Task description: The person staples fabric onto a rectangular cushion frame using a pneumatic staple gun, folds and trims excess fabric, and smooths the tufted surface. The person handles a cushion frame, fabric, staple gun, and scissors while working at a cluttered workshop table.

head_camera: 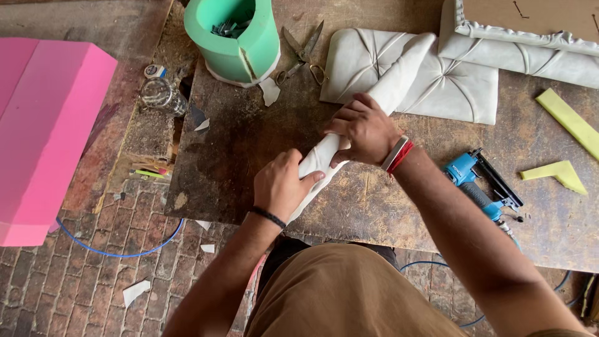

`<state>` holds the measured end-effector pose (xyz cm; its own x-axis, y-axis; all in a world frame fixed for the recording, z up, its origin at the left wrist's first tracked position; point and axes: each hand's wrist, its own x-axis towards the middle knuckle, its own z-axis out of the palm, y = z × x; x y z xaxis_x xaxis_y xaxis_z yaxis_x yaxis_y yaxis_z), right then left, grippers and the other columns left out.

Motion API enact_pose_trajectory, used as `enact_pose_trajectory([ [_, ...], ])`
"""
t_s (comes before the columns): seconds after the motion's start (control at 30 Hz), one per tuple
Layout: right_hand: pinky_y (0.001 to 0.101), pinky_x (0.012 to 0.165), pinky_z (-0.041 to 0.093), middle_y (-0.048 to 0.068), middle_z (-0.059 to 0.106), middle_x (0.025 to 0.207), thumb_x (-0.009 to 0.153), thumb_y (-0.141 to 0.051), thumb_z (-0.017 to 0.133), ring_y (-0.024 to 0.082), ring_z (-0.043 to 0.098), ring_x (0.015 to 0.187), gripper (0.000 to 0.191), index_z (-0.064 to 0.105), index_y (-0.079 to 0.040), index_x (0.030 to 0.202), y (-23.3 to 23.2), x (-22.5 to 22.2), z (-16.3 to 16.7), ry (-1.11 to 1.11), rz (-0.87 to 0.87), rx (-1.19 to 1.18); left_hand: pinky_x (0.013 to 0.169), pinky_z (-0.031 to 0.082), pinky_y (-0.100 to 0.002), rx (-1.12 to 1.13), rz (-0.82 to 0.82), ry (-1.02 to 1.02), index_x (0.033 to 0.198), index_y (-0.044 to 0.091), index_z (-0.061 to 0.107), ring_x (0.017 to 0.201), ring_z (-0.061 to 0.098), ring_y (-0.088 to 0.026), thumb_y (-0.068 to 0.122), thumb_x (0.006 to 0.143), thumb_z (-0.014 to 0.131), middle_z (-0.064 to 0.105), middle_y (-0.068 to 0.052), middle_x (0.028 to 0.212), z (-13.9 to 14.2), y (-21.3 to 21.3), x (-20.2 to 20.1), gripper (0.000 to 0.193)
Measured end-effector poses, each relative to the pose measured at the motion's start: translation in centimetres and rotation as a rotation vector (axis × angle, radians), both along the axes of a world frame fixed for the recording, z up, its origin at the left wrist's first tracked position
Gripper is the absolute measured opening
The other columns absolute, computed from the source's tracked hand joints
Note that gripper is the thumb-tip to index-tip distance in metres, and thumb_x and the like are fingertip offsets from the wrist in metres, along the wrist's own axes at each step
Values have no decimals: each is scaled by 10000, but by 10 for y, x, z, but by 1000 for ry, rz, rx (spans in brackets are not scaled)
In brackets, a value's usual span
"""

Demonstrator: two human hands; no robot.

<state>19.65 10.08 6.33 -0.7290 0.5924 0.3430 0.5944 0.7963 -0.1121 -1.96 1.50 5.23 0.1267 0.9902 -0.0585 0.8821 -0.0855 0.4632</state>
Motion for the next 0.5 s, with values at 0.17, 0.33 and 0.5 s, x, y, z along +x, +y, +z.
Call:
enact_pose_trajectory([
  [0.17,436,977,556,157,676,1277,839,-273,917,302,640,1164,473,700,-102,1222,-62,5,-23,471,-418,-73,652,565,-463,-27,-139,-43,956,44,631,781,719,-331,457,787,836,724,-161,885,-3,21,0,492],
  [0.33,331,734,616,67,756,976,850,-132,843,205,751,840,212,803,-87,1053,-105,-1,-33,676,-454,-376,667,557,-458,-31,-174,-179,929,45,581,803,710,-359,310,791,811,714,-161,878,-13,9,32,377],
  [0.5,320,679,625,61,750,953,854,-146,819,205,764,750,159,781,-75,992,-104,14,-20,657,-537,-511,638,538,-437,19,-108,-579,929,56,528,743,675,-329,237,784,781,652,-160,859,-26,-12,51,343],
])
